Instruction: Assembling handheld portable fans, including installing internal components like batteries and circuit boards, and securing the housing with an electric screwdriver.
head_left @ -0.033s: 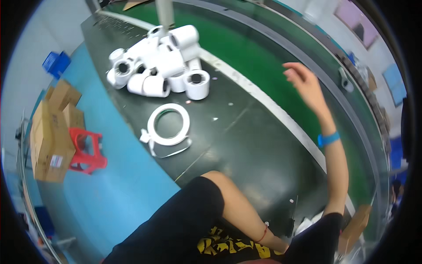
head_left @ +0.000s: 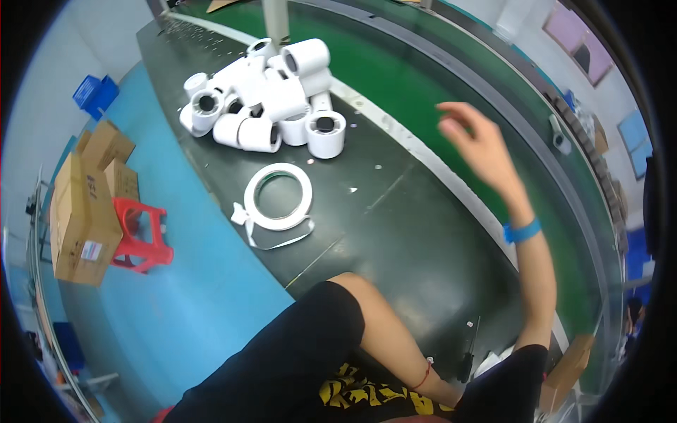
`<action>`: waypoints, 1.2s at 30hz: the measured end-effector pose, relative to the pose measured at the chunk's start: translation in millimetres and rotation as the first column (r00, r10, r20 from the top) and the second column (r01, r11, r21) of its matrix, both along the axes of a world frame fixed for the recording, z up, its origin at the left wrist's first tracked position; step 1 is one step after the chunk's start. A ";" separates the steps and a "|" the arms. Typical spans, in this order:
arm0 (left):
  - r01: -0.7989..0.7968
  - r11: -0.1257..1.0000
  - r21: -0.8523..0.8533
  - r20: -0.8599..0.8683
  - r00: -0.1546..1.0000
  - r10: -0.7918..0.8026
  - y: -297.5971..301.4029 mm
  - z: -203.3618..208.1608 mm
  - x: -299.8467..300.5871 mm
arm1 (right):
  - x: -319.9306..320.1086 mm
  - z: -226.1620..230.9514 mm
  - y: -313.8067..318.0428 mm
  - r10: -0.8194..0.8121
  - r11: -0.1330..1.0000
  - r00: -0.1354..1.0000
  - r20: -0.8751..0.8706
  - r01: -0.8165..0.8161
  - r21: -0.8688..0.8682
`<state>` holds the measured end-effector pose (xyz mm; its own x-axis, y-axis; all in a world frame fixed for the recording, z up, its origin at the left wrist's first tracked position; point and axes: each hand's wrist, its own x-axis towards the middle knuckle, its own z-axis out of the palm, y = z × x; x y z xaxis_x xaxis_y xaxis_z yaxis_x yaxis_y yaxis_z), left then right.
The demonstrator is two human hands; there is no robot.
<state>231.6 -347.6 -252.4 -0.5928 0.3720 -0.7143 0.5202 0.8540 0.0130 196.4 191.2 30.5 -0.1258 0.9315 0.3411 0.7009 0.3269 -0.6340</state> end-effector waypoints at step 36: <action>0.185 -0.335 0.924 -0.377 0.590 -0.714 700.3 328.4 -486.4 | -47.1 14.9 -247.9 -0.349 0.897 0.816 0.461 0.433 -0.088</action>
